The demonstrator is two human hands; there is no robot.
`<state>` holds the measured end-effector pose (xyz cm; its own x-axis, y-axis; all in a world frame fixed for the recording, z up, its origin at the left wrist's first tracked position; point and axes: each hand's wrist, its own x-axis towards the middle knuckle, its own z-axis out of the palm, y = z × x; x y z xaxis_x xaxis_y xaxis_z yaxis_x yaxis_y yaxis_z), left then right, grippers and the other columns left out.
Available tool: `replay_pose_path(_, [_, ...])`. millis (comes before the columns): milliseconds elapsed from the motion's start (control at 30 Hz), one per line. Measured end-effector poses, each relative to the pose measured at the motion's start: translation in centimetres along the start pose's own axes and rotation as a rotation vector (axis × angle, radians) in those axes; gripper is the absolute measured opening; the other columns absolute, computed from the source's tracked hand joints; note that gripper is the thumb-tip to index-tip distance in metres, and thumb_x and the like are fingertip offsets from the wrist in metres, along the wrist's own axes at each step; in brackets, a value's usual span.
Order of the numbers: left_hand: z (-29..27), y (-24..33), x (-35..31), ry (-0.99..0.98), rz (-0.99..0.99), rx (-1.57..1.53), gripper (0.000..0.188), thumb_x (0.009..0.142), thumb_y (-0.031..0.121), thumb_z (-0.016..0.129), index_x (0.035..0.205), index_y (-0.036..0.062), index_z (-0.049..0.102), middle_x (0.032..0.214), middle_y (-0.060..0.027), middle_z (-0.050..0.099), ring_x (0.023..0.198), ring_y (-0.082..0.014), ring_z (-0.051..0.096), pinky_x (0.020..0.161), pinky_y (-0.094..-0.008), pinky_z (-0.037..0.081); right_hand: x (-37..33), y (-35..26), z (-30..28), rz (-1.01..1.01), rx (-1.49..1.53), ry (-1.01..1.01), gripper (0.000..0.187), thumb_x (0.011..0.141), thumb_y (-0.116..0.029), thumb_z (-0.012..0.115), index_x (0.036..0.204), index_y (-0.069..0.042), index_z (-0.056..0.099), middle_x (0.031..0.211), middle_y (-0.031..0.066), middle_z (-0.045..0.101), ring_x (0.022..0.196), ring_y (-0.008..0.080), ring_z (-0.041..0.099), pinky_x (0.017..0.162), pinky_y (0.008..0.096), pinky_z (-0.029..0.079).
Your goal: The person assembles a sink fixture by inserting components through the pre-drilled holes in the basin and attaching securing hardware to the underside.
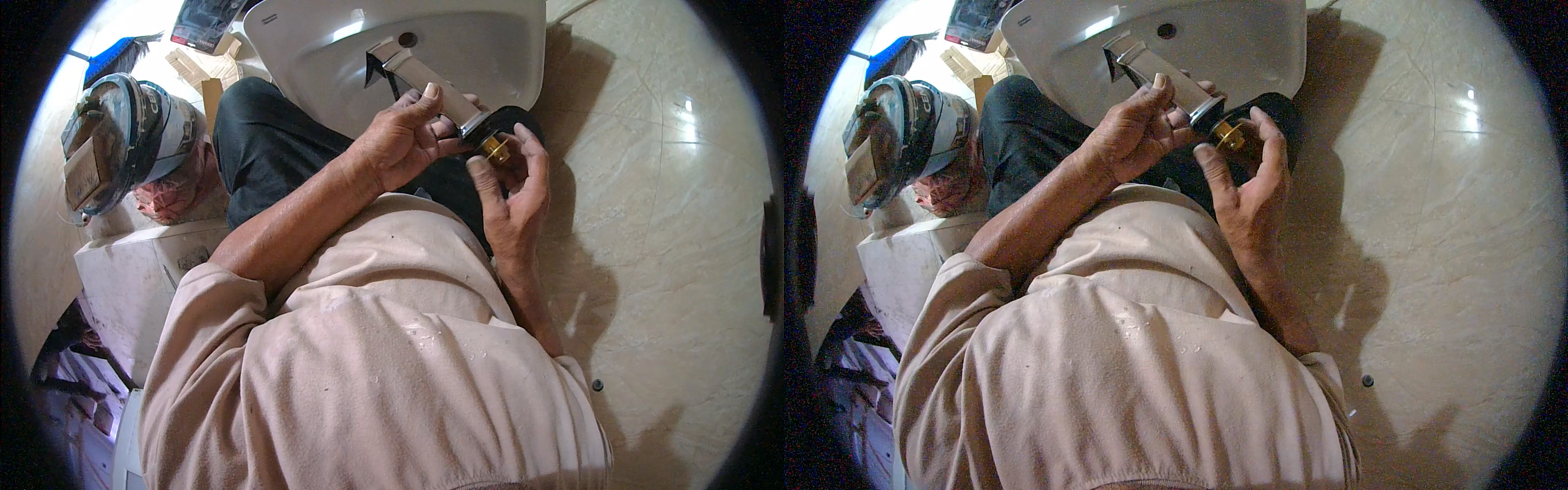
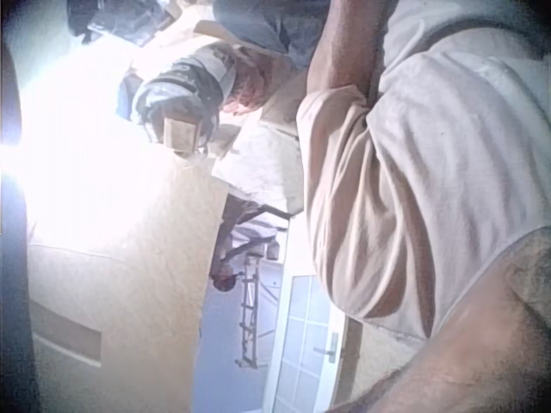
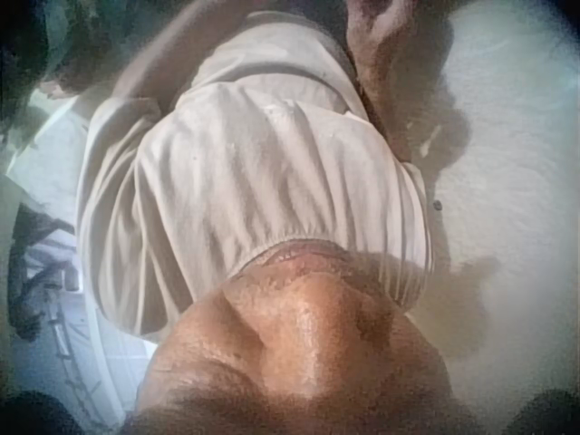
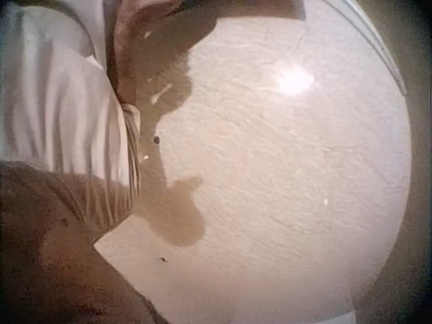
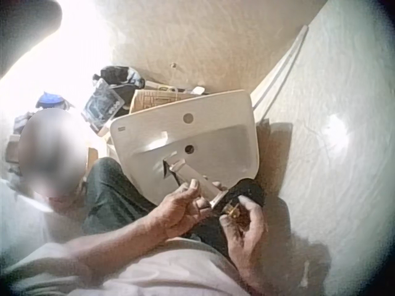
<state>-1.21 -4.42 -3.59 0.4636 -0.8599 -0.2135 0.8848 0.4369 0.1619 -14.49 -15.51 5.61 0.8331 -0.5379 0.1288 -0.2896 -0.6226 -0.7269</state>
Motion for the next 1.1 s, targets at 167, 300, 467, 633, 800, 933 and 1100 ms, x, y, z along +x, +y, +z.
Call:
replay_pose_path(167, [-0.2,0.1,-0.1,0.0,0.009,0.009,0.044,0.112,0.037,0.047,0.142,0.0048,0.049,0.144,-0.0167,0.061,0.128,-0.0289,0.064,0.109,-0.0491,0.053,0.2,0.8,0.1,-0.162,-0.113,-0.008,0.053,0.09,-0.021,0.083,0.134,-0.003,0.06,0.124,0.0171,0.064,0.119,0.0334,0.062,0.105,0.0445,0.048])
replay_pose_path(300, [-0.4,0.0,0.2,-0.003,0.014,0.012,0.046,0.111,0.039,0.048,0.142,0.0048,0.049,0.145,-0.0166,0.061,0.129,-0.0287,0.064,0.108,-0.0485,0.054,0.1,-0.4,0.1,0.071,0.025,-0.013,0.052,0.091,-0.02,0.083,0.134,-0.003,0.061,0.125,0.0172,0.064,0.118,0.0338,0.062,0.104,0.0446,0.049])
replay_pose_path(467, [-0.2,0.0,-0.1,0.024,0.013,-0.01,0.044,0.111,0.039,0.049,0.14,0.0056,0.05,0.145,-0.0175,0.06,0.131,-0.0295,0.063,0.109,-0.0486,0.054,0.3,0.9,0.3,-0.142,-0.056,0.016,0.05,0.089,-0.019,0.083,0.132,-0.004,0.062,0.125,0.0165,0.064,0.115,0.035,0.064,0.102,0.0448,0.05])
replay_pose_path(633, [-0.5,0.2,0.0,-0.032,0.005,-0.047,0.046,0.11,0.032,0.052,0.144,0.0044,0.039,0.137,-0.0207,0.059,0.13,-0.0306,0.062,0.116,-0.0603,0.048,0.2,1.2,0.3,-0.1,-0.096,-0.008,0.047,0.087,-0.016,0.083,0.128,-0.005,0.063,0.125,0.0157,0.065,0.113,0.0357,0.064,0.101,0.0448,0.051])
replay_pose_path(800, [-1.0,0.2,0.0,-0.043,0.0,-0.046,0.047,0.109,0.033,0.053,0.144,0.0041,0.041,0.137,-0.0191,0.059,0.13,-0.0283,0.063,0.116,-0.0611,0.047,0.0,-0.1,0.3,0.013,-0.021,0.015,0.048,0.088,-0.018,0.083,0.129,-0.004,0.063,0.125,0.0163,0.064,0.117,0.0348,0.062,0.101,0.0446,0.051])
replay_pose_path(933, [-0.5,0.3,-0.2,-0.022,0.013,-0.027,0.045,0.109,0.034,0.052,0.142,0.0044,0.044,0.136,-0.0183,0.061,0.13,-0.0273,0.063,0.116,-0.061,0.047,0.3,1.0,-0.1,-0.265,-0.2,-0.06,0.048,0.097,-0.017,0.078,0.137,0.0,0.057,0.134,0.0154,0.058,0.126,0.0242,0.06,0.1,0.0376,0.058])
replay_pose_path(1100, [-0.1,0.2,-0.3,0.029,0.01,0.005,0.029,0.112,0.038,0.049,0.12,0.0123,0.058,0.145,-0.018,0.06,0.132,-0.0297,0.063,0.104,-0.0464,0.056,-0.1,0.0,0.1,0.056,-0.034,-0.039,0.052,0.094,-0.027,0.08,0.133,0.0,0.059,0.129,0.0177,0.062,0.122,0.0285,0.061,0.101,0.0409,0.053])
